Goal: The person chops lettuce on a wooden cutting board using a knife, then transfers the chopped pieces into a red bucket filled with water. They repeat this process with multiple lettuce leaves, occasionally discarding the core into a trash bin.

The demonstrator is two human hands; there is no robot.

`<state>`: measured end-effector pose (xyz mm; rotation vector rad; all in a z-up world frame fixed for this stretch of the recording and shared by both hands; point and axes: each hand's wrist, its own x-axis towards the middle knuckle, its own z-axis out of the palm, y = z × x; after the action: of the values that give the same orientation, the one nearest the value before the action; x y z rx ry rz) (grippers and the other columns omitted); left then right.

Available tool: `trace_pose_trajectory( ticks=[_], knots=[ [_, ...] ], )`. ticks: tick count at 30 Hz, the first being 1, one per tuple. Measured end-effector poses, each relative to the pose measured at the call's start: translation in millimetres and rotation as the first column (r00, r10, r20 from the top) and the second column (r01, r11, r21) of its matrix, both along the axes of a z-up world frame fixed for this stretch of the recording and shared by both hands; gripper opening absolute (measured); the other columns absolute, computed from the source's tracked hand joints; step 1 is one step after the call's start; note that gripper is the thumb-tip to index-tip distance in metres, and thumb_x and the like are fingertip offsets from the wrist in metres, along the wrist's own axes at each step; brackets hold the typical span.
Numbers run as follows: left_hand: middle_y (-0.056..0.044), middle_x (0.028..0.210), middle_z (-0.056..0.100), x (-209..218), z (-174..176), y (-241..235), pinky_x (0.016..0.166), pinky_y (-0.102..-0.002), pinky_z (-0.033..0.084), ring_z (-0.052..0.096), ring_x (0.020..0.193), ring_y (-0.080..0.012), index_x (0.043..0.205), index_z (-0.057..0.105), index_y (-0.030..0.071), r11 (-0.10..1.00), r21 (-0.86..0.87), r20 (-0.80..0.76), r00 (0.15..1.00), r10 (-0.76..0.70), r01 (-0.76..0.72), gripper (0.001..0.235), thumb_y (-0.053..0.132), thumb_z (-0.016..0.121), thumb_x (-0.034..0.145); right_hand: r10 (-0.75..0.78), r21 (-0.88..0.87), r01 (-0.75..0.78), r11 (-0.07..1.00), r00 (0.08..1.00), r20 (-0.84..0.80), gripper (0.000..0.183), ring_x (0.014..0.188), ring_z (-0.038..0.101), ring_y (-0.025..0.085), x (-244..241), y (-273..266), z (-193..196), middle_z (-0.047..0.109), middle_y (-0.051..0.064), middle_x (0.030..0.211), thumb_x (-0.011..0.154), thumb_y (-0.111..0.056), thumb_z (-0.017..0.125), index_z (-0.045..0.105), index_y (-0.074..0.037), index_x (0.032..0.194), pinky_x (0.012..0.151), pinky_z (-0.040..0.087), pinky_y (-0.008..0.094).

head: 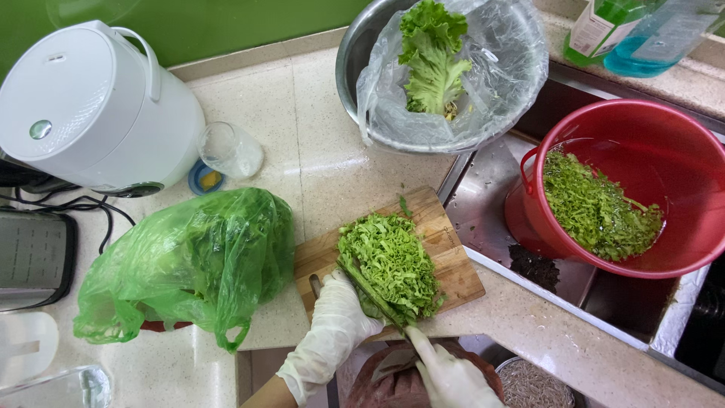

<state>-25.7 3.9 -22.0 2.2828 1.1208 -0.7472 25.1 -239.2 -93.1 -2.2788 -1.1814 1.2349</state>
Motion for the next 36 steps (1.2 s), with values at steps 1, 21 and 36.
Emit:
trace_pose_trajectory(
  ticks=[1,21,36],
  knots=[
    [-0.018,0.127,0.052,-2.4,3.8,-0.1,0.103,-0.036,0.049,0.056,0.12,-0.031,0.136,0.039,-0.005,0.999,-0.004,-0.022,0.999,0.037,-0.037,0.111,0.047,0.097,0.057,-0.013,0.163,0.008,0.987,0.999,0.032,0.07,0.088,0.073,0.037,-2.0,13.7,-0.4,0.071,0.021,0.105,0.094,-0.019,0.062,0.032,-0.016,0.157,0.078,0.06,0.045],
    [-0.024,0.128,0.052,-14.4,10.8,0.7,0.097,-0.036,0.055,0.061,0.117,-0.0357,0.132,0.037,-0.005,0.994,-0.038,0.034,0.994,0.108,-0.107,0.109,0.04,0.097,0.052,-0.035,0.257,0.009,0.966,0.995,0.095,0.053,0.078,0.072,0.039,-8.0,37.3,-51.8,0.072,0.02,0.092,0.095,-0.015,0.058,0.044,-0.015,0.146,0.068,0.058,0.048],
    [-0.017,0.124,0.053,-43.4,14.8,10.5,0.103,-0.037,0.05,0.058,0.114,-0.0298,0.14,0.038,0.004,0.969,-0.068,0.408,0.879,0.245,-0.238,0.111,0.032,0.097,0.051,-0.128,0.303,0.119,0.946,0.992,0.009,0.057,0.089,0.07,0.043,34.8,29.7,-16.1,0.073,0.023,0.095,0.093,-0.019,0.061,0.043,-0.021,0.147,0.076,0.056,0.051]
  ],
)
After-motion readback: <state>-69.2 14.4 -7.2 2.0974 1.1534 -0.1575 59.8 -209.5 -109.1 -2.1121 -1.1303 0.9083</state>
